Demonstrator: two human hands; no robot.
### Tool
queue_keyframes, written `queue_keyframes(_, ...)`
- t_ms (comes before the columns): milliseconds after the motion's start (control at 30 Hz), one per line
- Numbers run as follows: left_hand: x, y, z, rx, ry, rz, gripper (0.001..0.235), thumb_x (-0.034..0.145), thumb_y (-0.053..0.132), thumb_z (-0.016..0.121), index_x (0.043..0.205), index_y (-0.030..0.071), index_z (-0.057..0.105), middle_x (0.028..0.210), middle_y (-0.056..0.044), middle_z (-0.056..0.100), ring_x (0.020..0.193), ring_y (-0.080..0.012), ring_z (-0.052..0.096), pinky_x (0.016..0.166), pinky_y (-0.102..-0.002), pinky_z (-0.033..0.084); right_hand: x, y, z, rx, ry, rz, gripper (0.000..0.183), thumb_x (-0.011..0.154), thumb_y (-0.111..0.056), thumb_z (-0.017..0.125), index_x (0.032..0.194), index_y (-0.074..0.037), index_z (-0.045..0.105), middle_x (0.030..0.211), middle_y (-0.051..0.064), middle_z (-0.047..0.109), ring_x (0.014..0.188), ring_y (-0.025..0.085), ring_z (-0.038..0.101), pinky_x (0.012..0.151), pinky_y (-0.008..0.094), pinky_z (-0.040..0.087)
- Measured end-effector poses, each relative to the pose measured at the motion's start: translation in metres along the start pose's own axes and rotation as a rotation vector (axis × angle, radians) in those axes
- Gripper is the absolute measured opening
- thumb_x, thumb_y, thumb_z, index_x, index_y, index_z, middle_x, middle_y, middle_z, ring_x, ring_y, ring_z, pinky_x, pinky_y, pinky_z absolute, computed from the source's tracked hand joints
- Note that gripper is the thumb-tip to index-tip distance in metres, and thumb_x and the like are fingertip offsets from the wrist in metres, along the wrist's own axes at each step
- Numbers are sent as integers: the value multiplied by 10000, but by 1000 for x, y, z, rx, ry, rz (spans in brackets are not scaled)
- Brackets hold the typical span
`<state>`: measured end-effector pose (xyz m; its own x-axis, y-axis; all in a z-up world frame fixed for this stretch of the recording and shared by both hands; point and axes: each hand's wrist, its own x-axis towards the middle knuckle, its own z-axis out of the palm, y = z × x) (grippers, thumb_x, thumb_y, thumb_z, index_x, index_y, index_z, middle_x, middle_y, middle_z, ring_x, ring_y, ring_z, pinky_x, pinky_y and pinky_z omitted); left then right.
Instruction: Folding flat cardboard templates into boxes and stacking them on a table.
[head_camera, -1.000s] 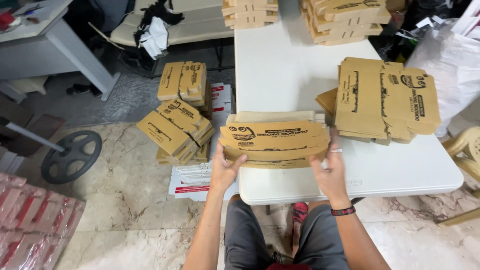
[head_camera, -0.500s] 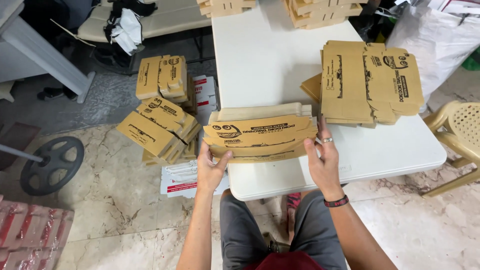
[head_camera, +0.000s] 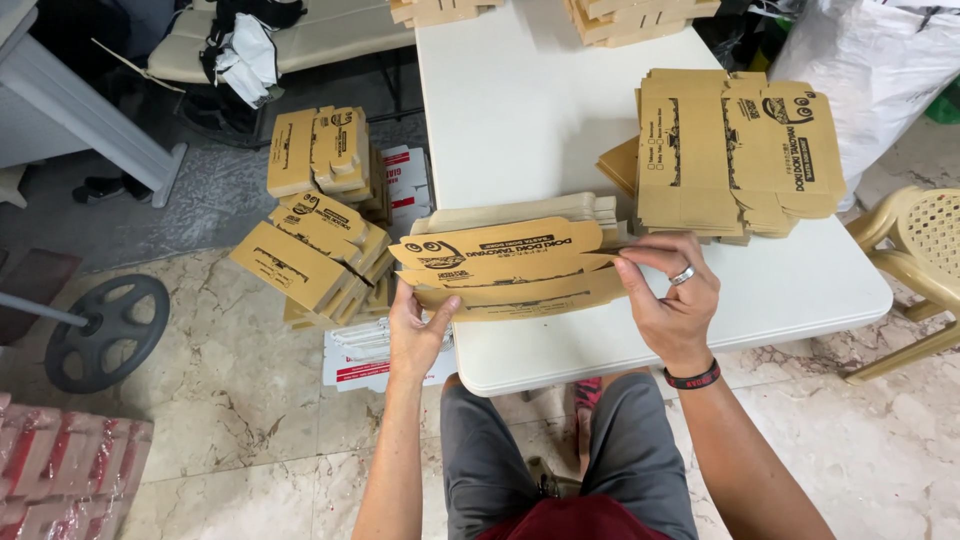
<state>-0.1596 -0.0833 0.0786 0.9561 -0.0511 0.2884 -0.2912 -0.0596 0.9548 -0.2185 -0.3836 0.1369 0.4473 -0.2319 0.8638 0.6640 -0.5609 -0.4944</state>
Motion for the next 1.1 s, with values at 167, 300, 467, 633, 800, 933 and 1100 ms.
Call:
queue_keyframes(167,-3,-3,0,-7,8,-2,829,812,-74,780,1535,-41,377,1423,-249,573,1423,-361,454,1203,-528,326,-11,-2,-2,-96,-25,80,93,933,10,802,992,-3,732,990,124,688,969,319,702,885,409,555)
queue_keyframes(300,-2,-2,-2,-9,-2,-9,862,808,-65,784,1555,-20,357,1465,-257,539,1448,-376,417,1210,-537,317,-34,-2,12,52,-24,407,472,979,1,677,1407,11,477,1412,176,496,1350,309,493,1054,418,468)
queue_keyframes(467,-10,40,14,-41,63,20,998,853,-95,688,1628,5,66,1625,-384,198,1509,-534,138,1221,-694,137,-21,-33,29,172,-240,793,492,1059,-249,487,1476,6,433,1405,188,563,1318,310,534,1107,536,428)
queue_keyframes(633,-17,17,10,-59,50,7,914,912,-74,646,1627,-7,81,1606,-334,286,1519,-437,210,1230,-589,197,-51,0,25,168,-267,747,615,1089,-214,406,1606,24,172,1640,272,251,1523,377,212,1247,540,178)
queue_keyframes(800,2,-5,-11,120,-18,-66,766,936,78,713,1557,-67,290,1444,-338,503,1367,-462,486,1136,-560,444,-15,-1,27,-63,-395,642,404,1107,-205,420,1350,114,470,1240,367,572,1246,450,563,1080,560,430)
queue_keyframes(933,47,3,-18,193,-57,-314,651,858,162,815,1422,41,513,1139,-229,692,976,-346,723,841,-453,627,-21,90,50,-162,-522,781,340,1097,-299,500,1111,37,557,965,205,589,986,360,625,851,524,512)
queue_keyframes(1100,98,-58,-33,100,-49,-616,445,693,134,916,1090,3,766,878,-211,739,708,-316,754,483,-377,627,-15,163,79,-361,-717,1058,606,954,-441,631,1380,-9,626,1332,254,644,1273,387,598,1007,524,500)
